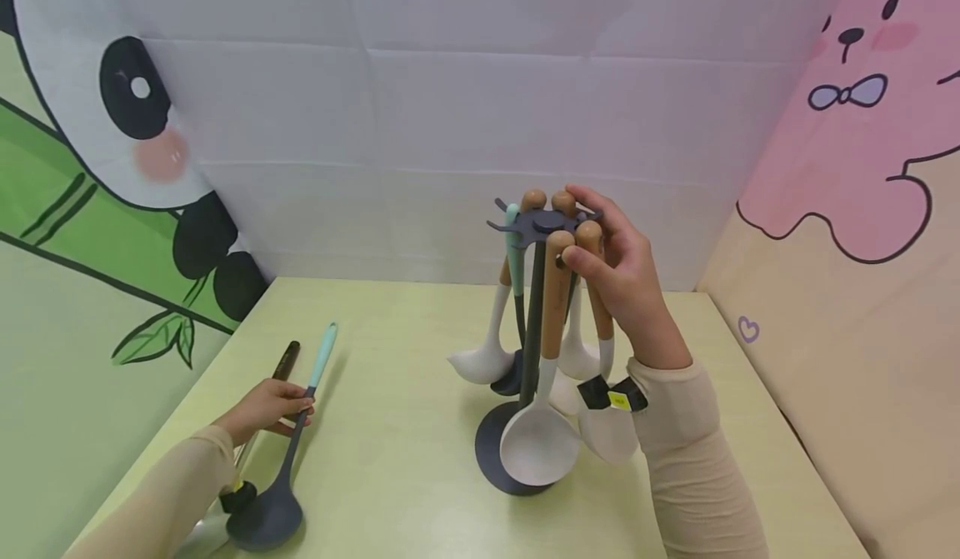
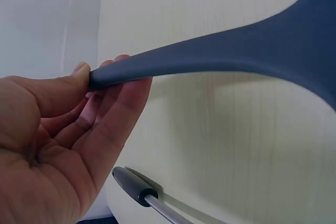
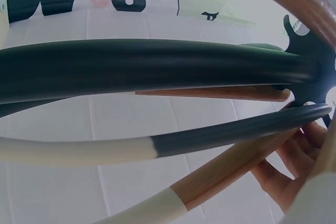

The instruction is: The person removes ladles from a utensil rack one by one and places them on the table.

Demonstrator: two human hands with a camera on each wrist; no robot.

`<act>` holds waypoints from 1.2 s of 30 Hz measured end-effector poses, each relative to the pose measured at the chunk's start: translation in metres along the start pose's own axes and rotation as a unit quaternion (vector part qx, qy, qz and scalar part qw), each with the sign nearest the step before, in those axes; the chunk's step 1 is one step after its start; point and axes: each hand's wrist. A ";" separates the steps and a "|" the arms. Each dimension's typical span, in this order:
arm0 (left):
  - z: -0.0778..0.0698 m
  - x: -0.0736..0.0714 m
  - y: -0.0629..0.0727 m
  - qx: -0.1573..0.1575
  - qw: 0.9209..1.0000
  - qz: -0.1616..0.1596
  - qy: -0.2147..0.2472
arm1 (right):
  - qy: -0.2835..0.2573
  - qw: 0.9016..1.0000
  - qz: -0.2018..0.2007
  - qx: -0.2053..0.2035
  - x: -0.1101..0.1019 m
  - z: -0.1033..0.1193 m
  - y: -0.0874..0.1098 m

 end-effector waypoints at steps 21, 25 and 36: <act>0.010 0.000 -0.007 -0.043 0.999 0.002 -0.015 | 0.002 1.000 0.006 -0.004 -0.001 -0.002 -0.002; 0.012 -0.001 -0.008 -0.053 0.998 0.001 -0.023 | 0.005 1.000 0.005 -0.003 -0.001 -0.002 -0.001; 0.012 -0.003 -0.008 -0.073 0.995 -0.017 -0.070 | 0.009 1.000 0.004 0.005 -0.003 -0.002 -0.001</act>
Point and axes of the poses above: each hand's wrist, its own y-axis away from the middle knuckle, its own x-axis out of the palm, z = x × y, and after that the axes turned 5 degrees about -z, right-handed
